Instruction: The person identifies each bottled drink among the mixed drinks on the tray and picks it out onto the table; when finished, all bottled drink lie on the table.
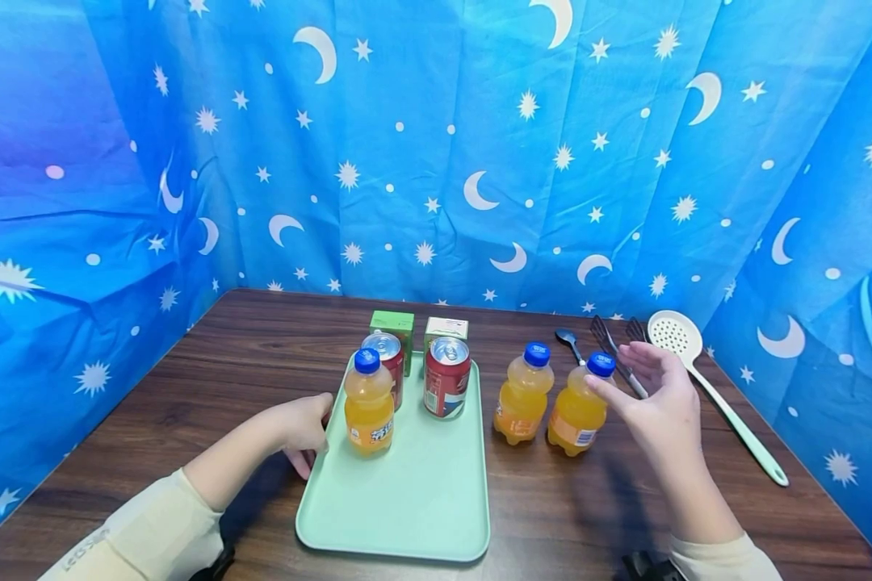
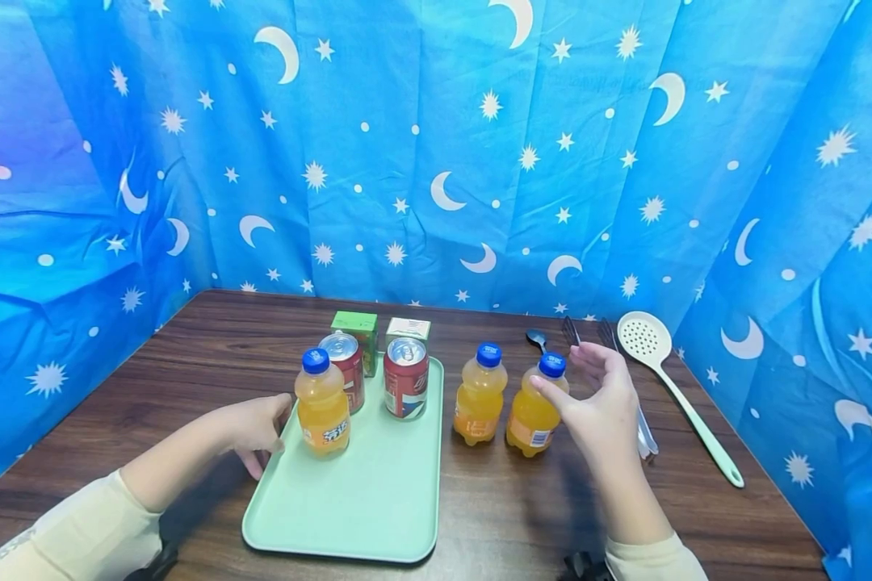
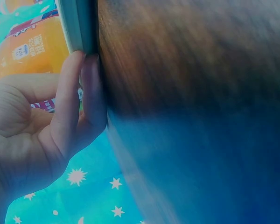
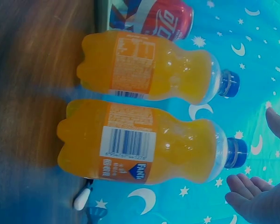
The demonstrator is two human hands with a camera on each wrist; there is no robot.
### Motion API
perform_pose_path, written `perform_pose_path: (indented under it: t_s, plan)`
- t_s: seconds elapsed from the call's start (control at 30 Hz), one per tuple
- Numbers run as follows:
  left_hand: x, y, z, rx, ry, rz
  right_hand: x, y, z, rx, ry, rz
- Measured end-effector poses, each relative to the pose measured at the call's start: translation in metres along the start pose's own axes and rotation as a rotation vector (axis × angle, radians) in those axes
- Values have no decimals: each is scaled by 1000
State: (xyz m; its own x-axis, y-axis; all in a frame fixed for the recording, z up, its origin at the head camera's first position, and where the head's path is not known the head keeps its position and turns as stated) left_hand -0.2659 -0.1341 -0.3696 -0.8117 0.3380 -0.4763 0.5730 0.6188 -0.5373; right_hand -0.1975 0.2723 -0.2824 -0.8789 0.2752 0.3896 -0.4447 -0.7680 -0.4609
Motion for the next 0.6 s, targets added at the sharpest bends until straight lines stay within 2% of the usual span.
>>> perform_pose_path:
  t_s: [0.27,0.6]
  plan:
    - [0,-1,0,8,1,12,-5,-2,11,41,-33,5]
    - [1,0,1,0,-1,13,-16,4,25,27,-159,55]
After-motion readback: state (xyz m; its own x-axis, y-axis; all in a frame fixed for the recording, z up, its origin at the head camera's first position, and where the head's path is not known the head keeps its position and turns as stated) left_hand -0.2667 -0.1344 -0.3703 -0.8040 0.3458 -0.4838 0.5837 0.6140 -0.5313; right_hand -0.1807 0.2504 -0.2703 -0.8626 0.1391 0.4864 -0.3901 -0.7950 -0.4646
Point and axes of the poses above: each hand's wrist, its own x-axis towards the middle knuckle, its own y-axis out of the palm, z = x × y, the point moved 3 cm from there along x, towards the middle knuckle, and after that the axes turned 6 degrees about z, right-handed, at the moved point
